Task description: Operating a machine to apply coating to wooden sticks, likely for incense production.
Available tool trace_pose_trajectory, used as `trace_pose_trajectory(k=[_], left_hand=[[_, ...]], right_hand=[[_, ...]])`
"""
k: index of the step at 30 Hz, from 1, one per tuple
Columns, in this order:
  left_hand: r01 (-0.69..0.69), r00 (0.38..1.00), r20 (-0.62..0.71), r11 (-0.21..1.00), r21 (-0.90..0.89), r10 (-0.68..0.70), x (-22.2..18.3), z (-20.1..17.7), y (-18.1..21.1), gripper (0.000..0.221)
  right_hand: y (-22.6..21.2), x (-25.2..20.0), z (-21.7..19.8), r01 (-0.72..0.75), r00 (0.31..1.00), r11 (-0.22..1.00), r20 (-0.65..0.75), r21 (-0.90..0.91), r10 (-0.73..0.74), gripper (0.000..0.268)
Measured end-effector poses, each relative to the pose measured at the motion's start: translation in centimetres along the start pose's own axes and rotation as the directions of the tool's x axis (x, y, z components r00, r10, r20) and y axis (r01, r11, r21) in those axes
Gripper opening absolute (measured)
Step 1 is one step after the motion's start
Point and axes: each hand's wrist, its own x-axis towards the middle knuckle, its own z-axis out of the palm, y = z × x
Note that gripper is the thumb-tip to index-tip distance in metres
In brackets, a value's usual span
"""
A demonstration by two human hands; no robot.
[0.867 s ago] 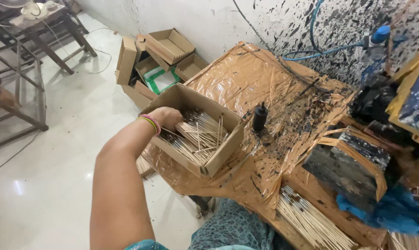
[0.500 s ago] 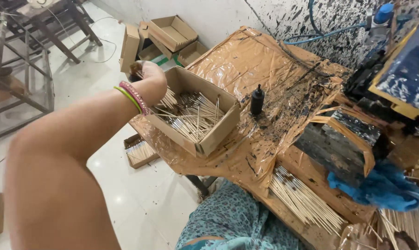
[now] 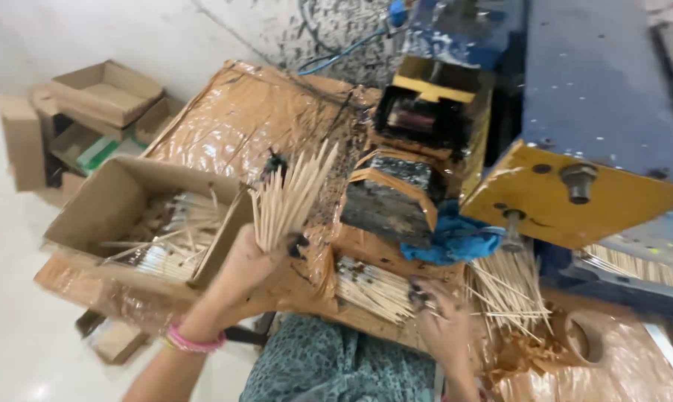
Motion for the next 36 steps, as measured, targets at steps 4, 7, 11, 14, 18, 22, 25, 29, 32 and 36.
trace_pose_trajectory(k=[4,7,11,14,18,22,25,29,32,36], left_hand=[[-0.100,0.986,0.064,0.850,-0.517,0.155,0.2,8.4,-1.5,0.040],[-0.182,0.936,0.130,0.767,-0.615,0.327,2.1,8.1,-1.4,0.055],[-0.181,0.898,0.179,0.709,-0.681,0.401,7.5,5.8,-3.6,0.057],[0.000,0.940,0.240,0.704,-0.710,0.243,13.1,4.4,-3.6,0.033],[-0.111,0.981,0.052,0.755,-0.646,0.189,18.4,6.8,-7.4,0.019],[-0.014,0.999,0.018,0.644,-0.765,0.042,14.7,6.1,-5.6,0.029],[-0.032,0.999,-0.027,0.698,-0.715,0.018,10.2,10.9,-15.1,0.028],[-0.265,0.964,-0.108,0.853,-0.449,0.243,4.9,11.7,-18.3,0.031],[-0.044,0.999,-0.028,0.804,-0.593,0.033,2.0,12.7,-20.4,0.035],[-0.060,0.998,-0.009,0.827,-0.559,0.067,1.9,10.5,-18.6,0.035]], right_hand=[[-0.9,3.9,3.7,0.038,0.995,0.999,0.092,0.034,-0.041,0.035],[3.1,7.6,5.4,-0.036,0.993,0.897,0.115,0.440,-0.017,0.041],[3.3,12.2,2.4,-0.060,0.997,0.932,0.058,0.358,0.042,0.027],[0.7,15.7,1.1,-0.037,0.993,0.888,0.117,0.458,-0.019,0.028],[-2.4,17.9,1.1,0.601,0.796,0.762,0.264,-0.239,-0.545,0.032],[-4.0,13.0,1.0,0.409,0.912,0.862,0.094,-0.301,-0.400,0.039],[-0.8,10.5,1.8,-0.309,0.919,0.845,0.093,-0.436,0.384,0.045],[-2.5,8.5,6.8,-0.546,0.672,0.775,0.387,-0.317,0.632,0.051],[1.0,7.0,9.0,-0.443,0.871,0.820,0.390,0.362,0.299,0.053],[3.2,6.9,7.3,-0.306,0.946,0.853,0.239,0.422,0.220,0.033]])
